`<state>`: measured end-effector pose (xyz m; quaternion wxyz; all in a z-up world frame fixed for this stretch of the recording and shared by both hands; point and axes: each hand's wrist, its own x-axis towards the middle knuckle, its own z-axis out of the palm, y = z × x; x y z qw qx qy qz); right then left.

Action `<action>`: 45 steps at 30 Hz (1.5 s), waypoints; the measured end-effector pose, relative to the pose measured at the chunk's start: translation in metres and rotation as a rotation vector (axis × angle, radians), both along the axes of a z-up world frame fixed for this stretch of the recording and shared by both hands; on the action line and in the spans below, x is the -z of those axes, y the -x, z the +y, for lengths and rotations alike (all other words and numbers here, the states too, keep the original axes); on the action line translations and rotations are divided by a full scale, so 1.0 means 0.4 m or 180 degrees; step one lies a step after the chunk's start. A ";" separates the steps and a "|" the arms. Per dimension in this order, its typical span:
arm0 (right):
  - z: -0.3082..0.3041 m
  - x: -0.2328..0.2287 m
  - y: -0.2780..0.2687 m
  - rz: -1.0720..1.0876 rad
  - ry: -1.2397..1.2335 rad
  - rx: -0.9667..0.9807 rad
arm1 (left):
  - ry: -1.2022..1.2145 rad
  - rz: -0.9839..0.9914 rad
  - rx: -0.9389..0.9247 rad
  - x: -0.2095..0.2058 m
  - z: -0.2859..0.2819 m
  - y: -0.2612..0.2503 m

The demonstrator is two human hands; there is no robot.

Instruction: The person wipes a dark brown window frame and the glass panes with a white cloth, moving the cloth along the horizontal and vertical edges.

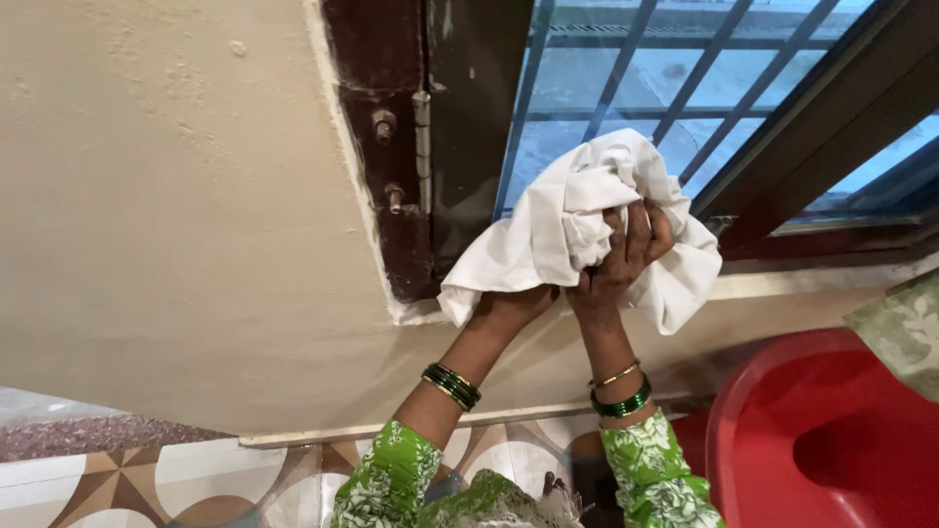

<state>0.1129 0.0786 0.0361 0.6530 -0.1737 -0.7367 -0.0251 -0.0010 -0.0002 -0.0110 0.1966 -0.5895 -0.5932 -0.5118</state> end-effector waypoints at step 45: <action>-0.001 0.281 -0.088 -0.0902 0.0168 -0.0734 | -0.0035 -0.0841 -0.1081 0.180 -0.043 -0.146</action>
